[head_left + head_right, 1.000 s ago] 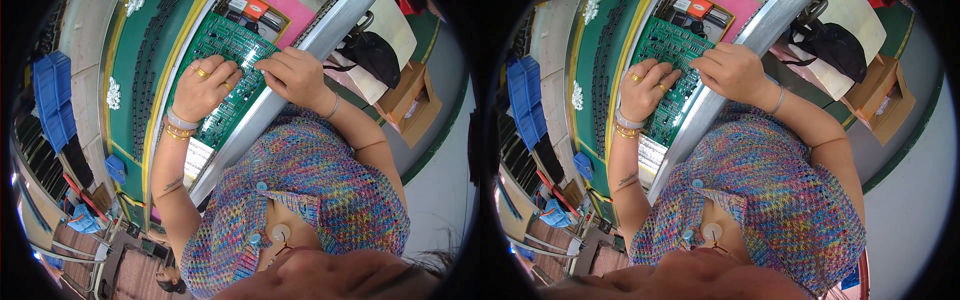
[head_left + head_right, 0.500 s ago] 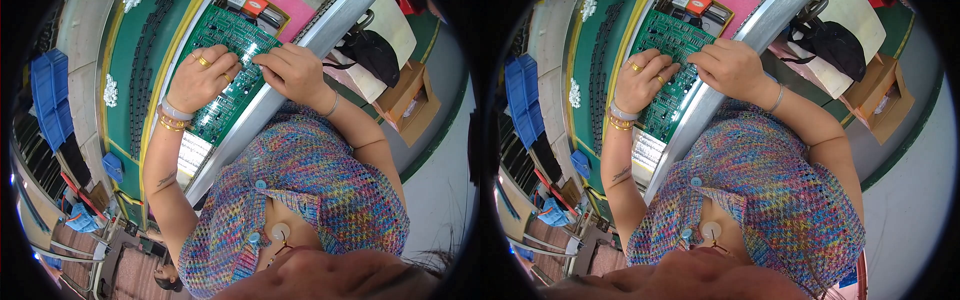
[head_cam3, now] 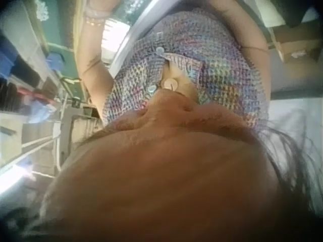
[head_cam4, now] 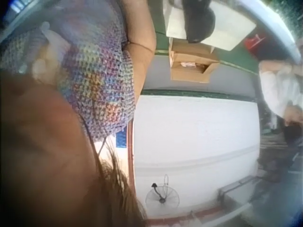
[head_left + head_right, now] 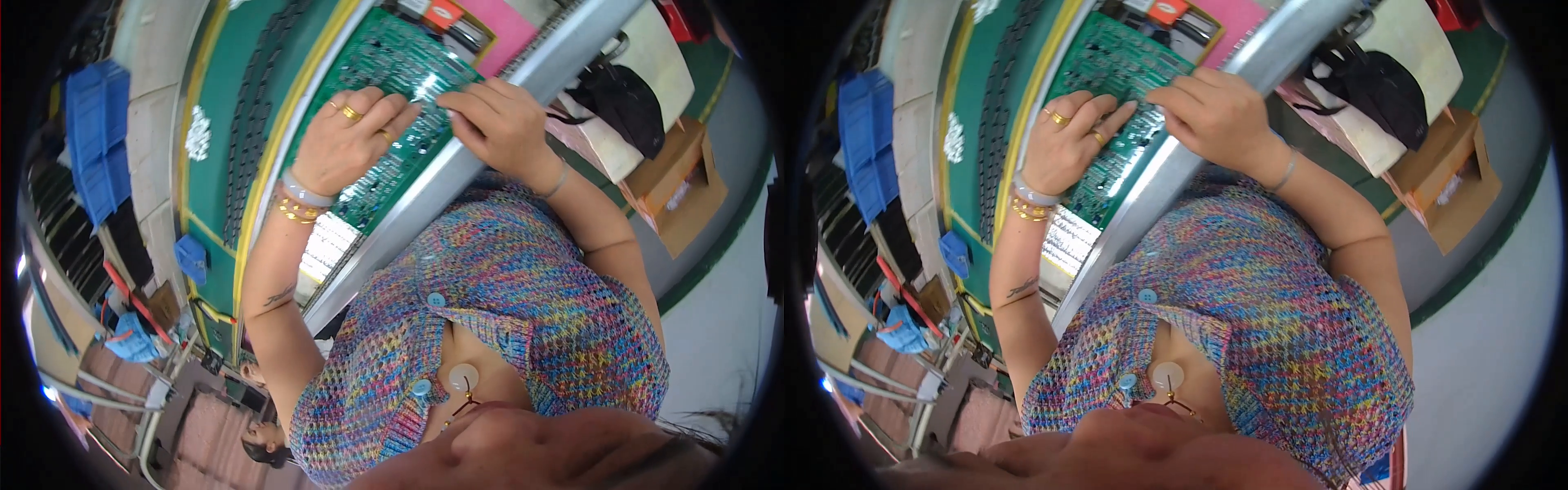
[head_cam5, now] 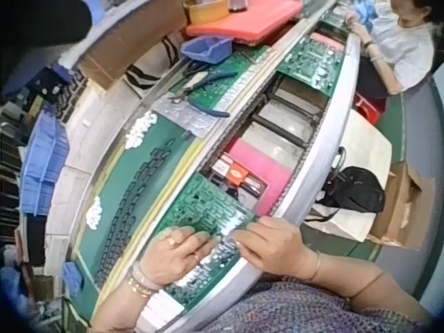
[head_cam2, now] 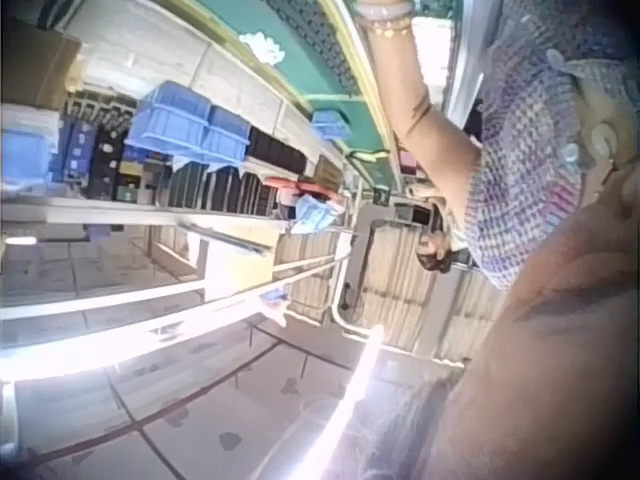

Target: The person inserts electronic components and connectors into a printed circuit board by hand, taking them from work bins and placing them into the circuit board on an assembly line.

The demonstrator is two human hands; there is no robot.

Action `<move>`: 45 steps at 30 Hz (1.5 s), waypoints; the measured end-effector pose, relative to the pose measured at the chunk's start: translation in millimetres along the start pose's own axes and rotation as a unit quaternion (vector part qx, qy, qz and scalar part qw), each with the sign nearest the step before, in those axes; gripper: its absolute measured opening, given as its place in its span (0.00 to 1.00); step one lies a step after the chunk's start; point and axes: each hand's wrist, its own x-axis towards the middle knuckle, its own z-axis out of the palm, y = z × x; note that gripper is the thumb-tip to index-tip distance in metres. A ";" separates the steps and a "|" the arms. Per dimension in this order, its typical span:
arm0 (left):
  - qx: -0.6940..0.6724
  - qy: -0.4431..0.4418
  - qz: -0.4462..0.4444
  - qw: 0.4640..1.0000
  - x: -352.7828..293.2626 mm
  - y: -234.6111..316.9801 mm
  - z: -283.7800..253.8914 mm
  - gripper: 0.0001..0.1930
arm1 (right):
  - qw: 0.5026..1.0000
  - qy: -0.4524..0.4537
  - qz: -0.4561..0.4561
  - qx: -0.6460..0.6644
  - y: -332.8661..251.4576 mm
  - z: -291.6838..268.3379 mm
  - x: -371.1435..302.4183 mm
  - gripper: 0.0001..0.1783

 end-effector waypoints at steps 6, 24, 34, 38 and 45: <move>0.129 0.157 -0.411 0.889 -43.6 -28.7 -12.2 0.06 | 0.999 0.032 -0.005 0.019 5.4 -3.6 -7.6 0.12; -0.001 0.149 -0.118 0.982 18.9 -6.1 -7.2 0.11 | 0.999 0.032 -0.036 0.005 5.0 -3.6 -10.8 0.10; -0.022 0.073 0.032 0.997 46.4 -12.7 15.5 0.10 | 0.997 0.046 -0.069 0.005 6.2 -5.8 -20.7 0.06; -0.018 0.069 0.034 0.997 46.3 -11.6 16.5 0.10 | 0.996 0.035 0.013 -0.083 17.2 -26.8 -18.6 0.12; -0.016 0.060 0.033 0.998 48.8 -11.9 17.1 0.10 | 0.988 -0.017 0.098 -0.120 11.9 -10.5 -4.9 0.18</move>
